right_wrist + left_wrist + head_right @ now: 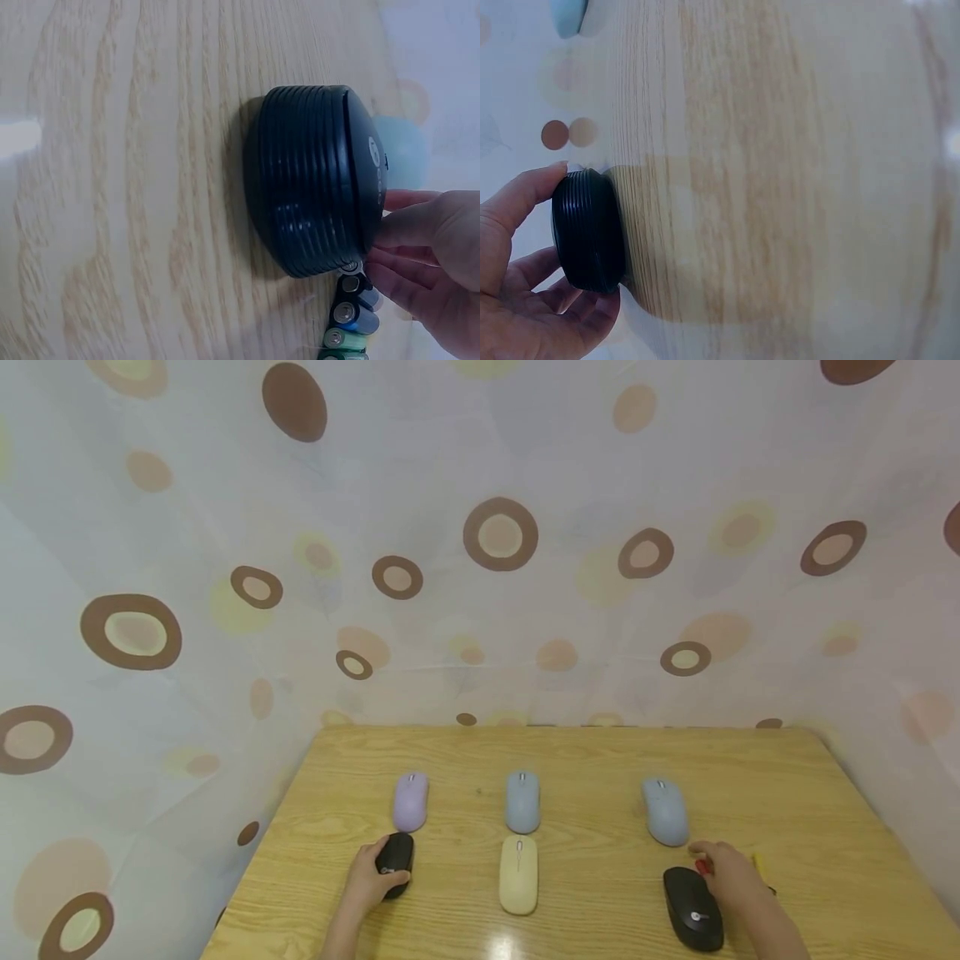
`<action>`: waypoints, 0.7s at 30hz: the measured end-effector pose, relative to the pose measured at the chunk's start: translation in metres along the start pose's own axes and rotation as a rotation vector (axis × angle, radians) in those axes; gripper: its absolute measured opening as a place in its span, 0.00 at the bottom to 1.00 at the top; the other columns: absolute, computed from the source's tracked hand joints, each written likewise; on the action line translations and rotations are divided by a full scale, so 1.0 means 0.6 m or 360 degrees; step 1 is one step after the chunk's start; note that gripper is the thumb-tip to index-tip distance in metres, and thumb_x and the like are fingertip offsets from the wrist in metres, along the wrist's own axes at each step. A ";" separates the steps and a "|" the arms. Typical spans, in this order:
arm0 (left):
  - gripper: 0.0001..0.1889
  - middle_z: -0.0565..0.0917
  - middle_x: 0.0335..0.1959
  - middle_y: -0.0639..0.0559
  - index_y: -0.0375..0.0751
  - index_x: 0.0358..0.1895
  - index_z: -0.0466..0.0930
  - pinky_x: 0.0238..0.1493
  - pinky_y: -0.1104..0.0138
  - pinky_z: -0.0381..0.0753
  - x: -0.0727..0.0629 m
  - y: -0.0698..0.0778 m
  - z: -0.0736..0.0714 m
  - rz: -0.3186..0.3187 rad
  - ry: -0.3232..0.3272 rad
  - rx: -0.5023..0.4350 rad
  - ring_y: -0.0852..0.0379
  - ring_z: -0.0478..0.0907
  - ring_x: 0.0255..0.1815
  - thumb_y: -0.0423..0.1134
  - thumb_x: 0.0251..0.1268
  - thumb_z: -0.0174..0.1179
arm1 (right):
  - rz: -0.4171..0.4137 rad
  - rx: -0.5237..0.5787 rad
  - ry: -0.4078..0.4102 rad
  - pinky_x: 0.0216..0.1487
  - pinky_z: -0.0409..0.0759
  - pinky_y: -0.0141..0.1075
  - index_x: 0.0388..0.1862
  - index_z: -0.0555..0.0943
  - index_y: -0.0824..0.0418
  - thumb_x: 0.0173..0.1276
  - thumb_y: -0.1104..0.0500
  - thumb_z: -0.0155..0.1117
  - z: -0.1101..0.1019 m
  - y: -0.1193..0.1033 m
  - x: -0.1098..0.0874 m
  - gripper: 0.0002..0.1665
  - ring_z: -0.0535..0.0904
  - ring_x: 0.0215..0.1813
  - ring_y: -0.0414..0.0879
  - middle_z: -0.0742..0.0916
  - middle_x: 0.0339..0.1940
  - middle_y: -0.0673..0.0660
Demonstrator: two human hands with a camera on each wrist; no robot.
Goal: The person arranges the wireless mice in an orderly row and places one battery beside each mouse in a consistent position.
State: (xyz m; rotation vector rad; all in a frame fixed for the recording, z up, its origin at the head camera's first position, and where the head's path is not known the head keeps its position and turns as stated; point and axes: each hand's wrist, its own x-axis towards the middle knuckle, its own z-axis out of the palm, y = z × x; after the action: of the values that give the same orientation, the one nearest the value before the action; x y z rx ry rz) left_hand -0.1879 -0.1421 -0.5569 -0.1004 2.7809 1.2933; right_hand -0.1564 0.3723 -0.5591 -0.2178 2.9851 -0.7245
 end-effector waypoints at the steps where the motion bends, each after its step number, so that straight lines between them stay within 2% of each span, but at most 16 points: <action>1: 0.38 0.69 0.52 0.28 0.25 0.61 0.65 0.48 0.45 0.71 0.000 0.000 0.000 -0.0003 0.0000 -0.0001 0.31 0.67 0.52 0.33 0.43 0.70 | 0.0011 0.0007 -0.0010 0.31 0.77 0.44 0.39 0.77 0.74 0.48 0.77 0.62 0.000 0.001 0.001 0.16 0.77 0.30 0.52 0.81 0.27 0.58; 8: 0.38 0.69 0.51 0.29 0.25 0.60 0.65 0.48 0.45 0.71 0.000 0.000 0.000 -0.0004 0.0006 -0.0007 0.31 0.67 0.52 0.33 0.43 0.70 | 0.0115 0.0046 -0.0104 0.35 0.77 0.48 0.35 0.77 0.72 0.50 0.76 0.60 -0.003 0.002 0.003 0.11 0.77 0.33 0.54 0.79 0.28 0.59; 13: 0.38 0.69 0.51 0.29 0.25 0.60 0.65 0.48 0.45 0.71 -0.001 0.001 0.000 -0.0001 0.0007 -0.0005 0.31 0.68 0.51 0.33 0.43 0.70 | 0.0169 0.0096 -0.0148 0.35 0.77 0.48 0.36 0.77 0.73 0.51 0.75 0.59 -0.004 0.001 0.003 0.11 0.77 0.34 0.55 0.80 0.29 0.61; 21: 0.38 0.69 0.52 0.29 0.25 0.61 0.65 0.49 0.45 0.71 0.001 0.001 0.000 -0.0015 -0.0001 0.0009 0.31 0.67 0.52 0.34 0.43 0.70 | 0.0241 0.0193 -0.0094 0.34 0.78 0.46 0.38 0.77 0.75 0.52 0.74 0.58 -0.011 -0.007 0.001 0.12 0.78 0.35 0.57 0.81 0.31 0.64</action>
State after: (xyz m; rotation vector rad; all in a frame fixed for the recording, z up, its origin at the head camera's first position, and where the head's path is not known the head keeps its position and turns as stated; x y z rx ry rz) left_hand -0.1884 -0.1419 -0.5564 -0.1125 2.7798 1.2827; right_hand -0.1571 0.3715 -0.5514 -0.0062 2.8508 -0.8612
